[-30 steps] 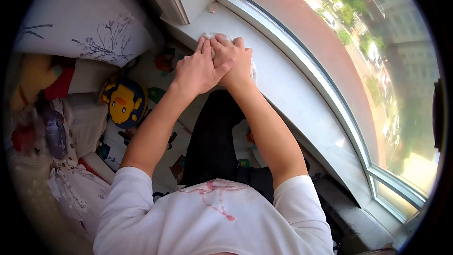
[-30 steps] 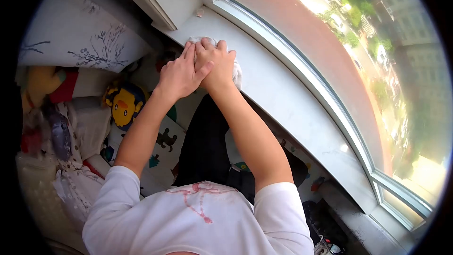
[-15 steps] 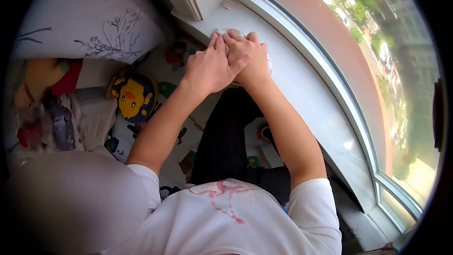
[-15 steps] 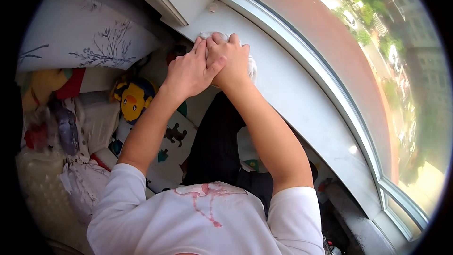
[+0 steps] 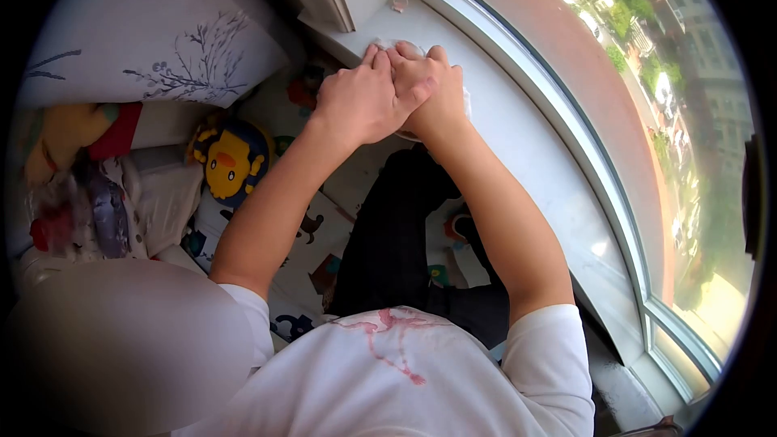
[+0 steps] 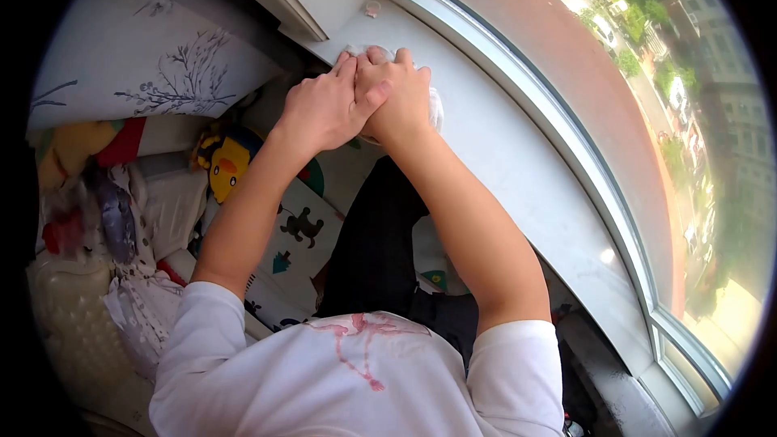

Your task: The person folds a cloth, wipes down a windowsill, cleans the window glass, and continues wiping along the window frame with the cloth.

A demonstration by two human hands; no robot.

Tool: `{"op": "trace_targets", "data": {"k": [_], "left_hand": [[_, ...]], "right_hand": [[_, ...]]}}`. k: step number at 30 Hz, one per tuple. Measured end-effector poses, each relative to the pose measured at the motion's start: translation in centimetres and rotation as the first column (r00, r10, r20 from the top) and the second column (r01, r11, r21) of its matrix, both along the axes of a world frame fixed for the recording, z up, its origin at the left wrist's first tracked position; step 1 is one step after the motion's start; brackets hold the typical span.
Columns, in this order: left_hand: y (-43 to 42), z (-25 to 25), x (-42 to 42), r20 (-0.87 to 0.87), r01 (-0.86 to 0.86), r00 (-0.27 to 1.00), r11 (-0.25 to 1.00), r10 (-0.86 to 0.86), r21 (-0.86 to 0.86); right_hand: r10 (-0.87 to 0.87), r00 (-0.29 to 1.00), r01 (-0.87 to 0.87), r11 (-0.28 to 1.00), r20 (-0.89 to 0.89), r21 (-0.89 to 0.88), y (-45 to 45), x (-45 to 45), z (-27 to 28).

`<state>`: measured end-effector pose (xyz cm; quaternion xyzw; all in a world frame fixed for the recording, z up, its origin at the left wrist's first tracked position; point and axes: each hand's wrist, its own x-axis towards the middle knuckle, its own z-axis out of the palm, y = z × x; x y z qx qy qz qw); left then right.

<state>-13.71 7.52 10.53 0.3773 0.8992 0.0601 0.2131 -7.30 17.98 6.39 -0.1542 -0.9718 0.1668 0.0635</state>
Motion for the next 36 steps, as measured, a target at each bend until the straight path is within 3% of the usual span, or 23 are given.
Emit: {"op": "trace_targets", "data": {"k": [1,4,8,10,11,14,19,23,29,32,34,36], "left_hand": [[0.5,-1.3,-1.2,-0.086,-0.007,0.996,0.999,0.011,0.047],[2.4,0.6,-4.2,0.036,-0.07,0.997,0.998,0.07,-0.008],[1.4,0.2,-3.1,0.026,-0.04,0.999,0.999,0.04,0.024],[-0.2,0.1,-1.0,0.007,-0.015,1.0,0.999,0.015,0.045],[-0.9,-0.4,0.0,-0.038,0.0,0.999,0.993,0.005,0.117],[0.1,0.6,-0.8,0.048,-0.001,0.999,1.0,0.001,-0.01],[2.2,0.1,-4.0,0.043,-0.038,0.998,0.999,0.037,0.032],[0.2,0.2,-1.3,0.065,-0.006,0.998,1.0,0.005,0.008],[0.1,-0.5,-0.3,-0.007,-0.013,1.0,0.999,0.013,0.043],[2.3,0.9,-3.0,0.084,-0.038,0.995,0.996,0.045,-0.087],[2.2,0.4,-2.7,0.028,-0.054,0.998,0.998,0.055,-0.019],[1.3,-0.2,-1.8,-0.03,-0.046,0.998,0.997,0.048,0.058]], "right_hand": [[0.021,0.999,-0.02,1.0,0.038,-0.004,0.7,-1.3,0.6],[0.053,0.996,-0.055,0.998,0.073,0.023,2.7,-4.7,0.0],[0.038,0.997,-0.038,0.999,0.068,-0.004,1.3,-2.7,1.3],[-0.015,0.986,0.023,0.999,0.169,-0.046,0.0,-1.2,1.0],[-0.025,0.989,0.027,1.0,0.147,-0.011,-0.6,-0.3,0.6],[-0.019,0.995,0.019,1.0,0.097,0.0,0.1,-1.0,0.8],[0.023,0.999,-0.025,0.999,0.047,0.026,2.6,-4.0,0.0],[0.012,0.985,-0.011,1.0,0.173,-0.005,0.3,-1.2,1.4],[-0.01,0.995,0.007,1.0,0.099,0.027,0.4,-0.8,0.6],[0.041,0.999,-0.041,0.999,0.018,0.029,2.6,-3.2,-0.3],[0.056,0.998,-0.054,0.997,-0.031,0.055,2.6,-3.2,-0.1],[0.061,0.997,-0.063,0.997,0.039,0.049,1.9,-2.2,0.0]]}}
